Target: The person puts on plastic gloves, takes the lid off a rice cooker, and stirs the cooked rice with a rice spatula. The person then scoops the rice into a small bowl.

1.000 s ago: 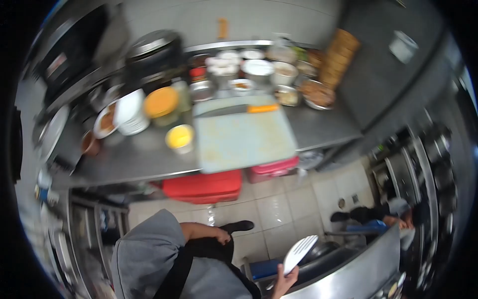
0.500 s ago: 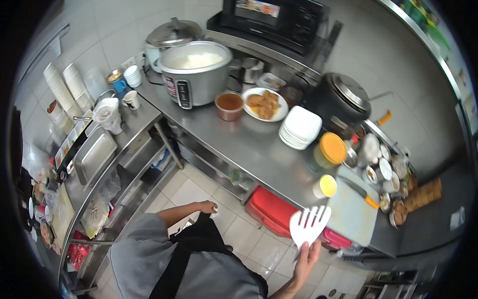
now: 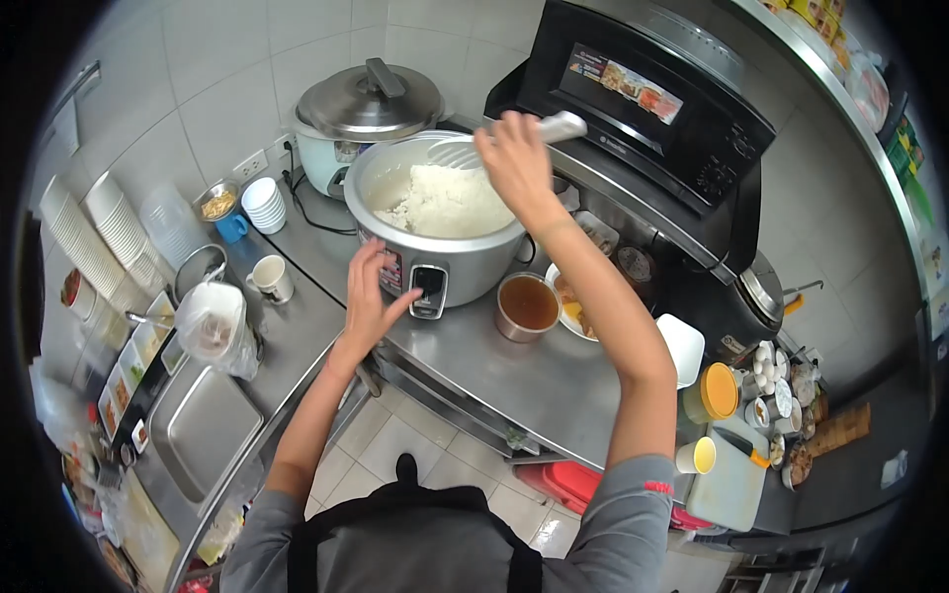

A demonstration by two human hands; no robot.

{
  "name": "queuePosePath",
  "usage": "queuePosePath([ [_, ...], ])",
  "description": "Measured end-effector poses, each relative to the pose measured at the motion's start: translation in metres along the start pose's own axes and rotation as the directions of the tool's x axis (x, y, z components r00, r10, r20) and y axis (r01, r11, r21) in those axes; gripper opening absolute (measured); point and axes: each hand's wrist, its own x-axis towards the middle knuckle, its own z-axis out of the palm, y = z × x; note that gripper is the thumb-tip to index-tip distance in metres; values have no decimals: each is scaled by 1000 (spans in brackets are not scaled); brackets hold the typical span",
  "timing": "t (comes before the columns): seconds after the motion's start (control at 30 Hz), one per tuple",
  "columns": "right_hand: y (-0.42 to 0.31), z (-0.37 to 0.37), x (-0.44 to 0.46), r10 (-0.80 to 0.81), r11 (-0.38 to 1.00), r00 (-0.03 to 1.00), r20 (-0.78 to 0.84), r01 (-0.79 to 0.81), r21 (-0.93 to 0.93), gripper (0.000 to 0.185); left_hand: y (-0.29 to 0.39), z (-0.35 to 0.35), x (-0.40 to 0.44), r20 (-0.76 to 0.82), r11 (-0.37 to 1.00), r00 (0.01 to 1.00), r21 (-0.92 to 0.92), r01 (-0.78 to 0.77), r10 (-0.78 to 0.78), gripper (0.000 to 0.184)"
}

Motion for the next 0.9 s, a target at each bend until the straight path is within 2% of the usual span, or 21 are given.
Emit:
queuePosePath([
  [0.07, -14, 61, 27, -165, 981, 983, 84, 172, -85, 19, -24, 19, 31, -18, 999, 1000, 36, 4, -3, 63],
  [0.13, -30, 117, 42, -262, 956, 959, 103, 273, -111, 17, -46, 37, 44, 37, 1000, 999, 12, -12, 11, 69],
  [0.2, -44, 156, 53, -314, 933, 939, 139, 332, -138, 17, -58, 50, 46, 91, 998, 995, 50, -44, 39, 71],
  [0.4, -65, 245, 66, -384, 909, 908, 168, 404, -106, 16, -67, 62, 44, 78, 993, 997, 113, -35, 26, 70],
  [0.43, -64, 253, 68, -398, 909, 912, 104, 407, -92, 14, -67, 62, 44, 90, 993, 996, 115, -23, 12, 69],
  [0.53, -56, 273, 72, -460, 887, 883, 93, 461, 20, 14, -70, 65, 45, 119, 994, 993, 109, -2, -11, 68],
  [0.67, -44, 270, 78, -515, 850, 833, 203, 467, 242, 11, -70, 68, 45, 144, 995, 987, 77, 58, -68, 69],
  [0.7, -48, 269, 69, -526, 837, 802, 283, 429, 339, 9, -69, 67, 46, 159, 994, 984, 82, 73, -85, 70],
  [0.83, -56, 253, 56, -591, 793, 776, 221, 508, 336, 9, -69, 64, 48, 201, 992, 973, 80, 99, -113, 68],
  [0.9, -55, 249, 66, -632, 764, 734, 250, 536, 359, 9, -67, 63, 48, 216, 989, 967, 89, 118, -135, 66],
])
